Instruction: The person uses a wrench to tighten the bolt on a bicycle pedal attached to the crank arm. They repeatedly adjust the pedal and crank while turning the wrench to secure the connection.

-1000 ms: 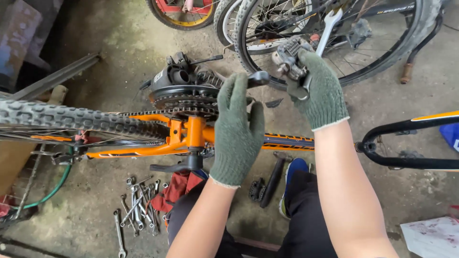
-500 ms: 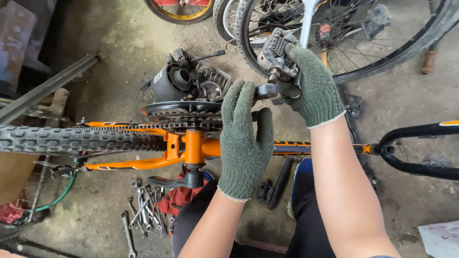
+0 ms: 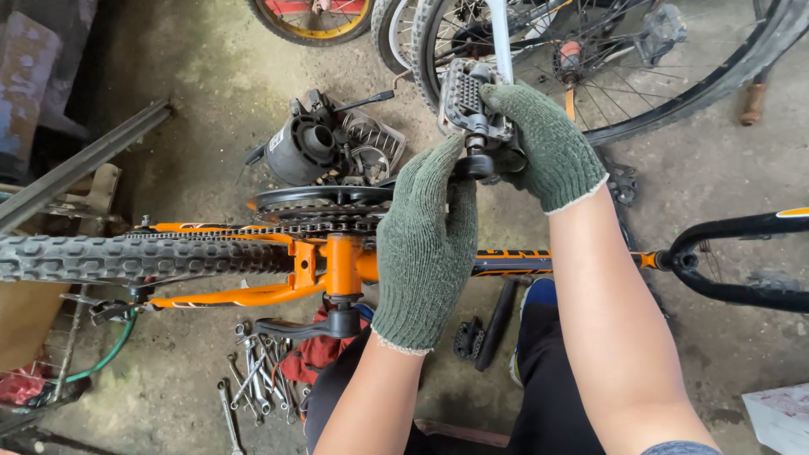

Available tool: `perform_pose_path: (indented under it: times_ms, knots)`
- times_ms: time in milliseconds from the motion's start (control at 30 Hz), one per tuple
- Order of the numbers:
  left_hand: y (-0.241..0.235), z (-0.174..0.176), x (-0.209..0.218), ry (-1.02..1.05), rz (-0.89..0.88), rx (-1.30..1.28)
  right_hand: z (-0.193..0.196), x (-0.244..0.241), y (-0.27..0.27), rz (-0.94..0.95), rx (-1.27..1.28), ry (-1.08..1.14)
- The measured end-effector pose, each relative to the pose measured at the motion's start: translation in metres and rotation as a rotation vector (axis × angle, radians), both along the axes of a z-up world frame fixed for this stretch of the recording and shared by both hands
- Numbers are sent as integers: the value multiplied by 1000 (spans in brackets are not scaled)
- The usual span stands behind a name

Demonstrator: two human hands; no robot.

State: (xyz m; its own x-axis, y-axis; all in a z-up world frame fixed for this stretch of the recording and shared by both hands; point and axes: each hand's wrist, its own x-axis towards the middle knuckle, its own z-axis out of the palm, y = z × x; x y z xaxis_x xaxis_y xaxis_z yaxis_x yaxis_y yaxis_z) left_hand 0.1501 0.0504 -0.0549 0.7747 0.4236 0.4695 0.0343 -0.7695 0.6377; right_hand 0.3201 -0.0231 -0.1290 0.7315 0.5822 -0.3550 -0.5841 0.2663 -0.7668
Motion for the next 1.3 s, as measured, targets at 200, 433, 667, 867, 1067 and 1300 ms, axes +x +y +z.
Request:
perform_pose_path:
  times_ms: [200, 433, 667, 867, 1067, 1300]
  knots:
    - [1, 0, 1, 27, -7, 21, -7, 11, 7, 40, -140, -66]
    - [1, 10, 3, 9, 13, -2, 47, -22, 19, 17, -262, -75]
    - [4, 15, -2, 44, -25, -3, 40, -25, 23, -37, -108, -104]
    - [4, 16, 0, 38, -42, 6, 15, -11, 22, -100, 26, -201]
    - [1, 13, 0, 33, -56, 16, 15, -8, 21, -61, -17, -230]
    - [-1, 14, 1, 46, -12, 38, 24, -15, 23, -5, -14, -155]
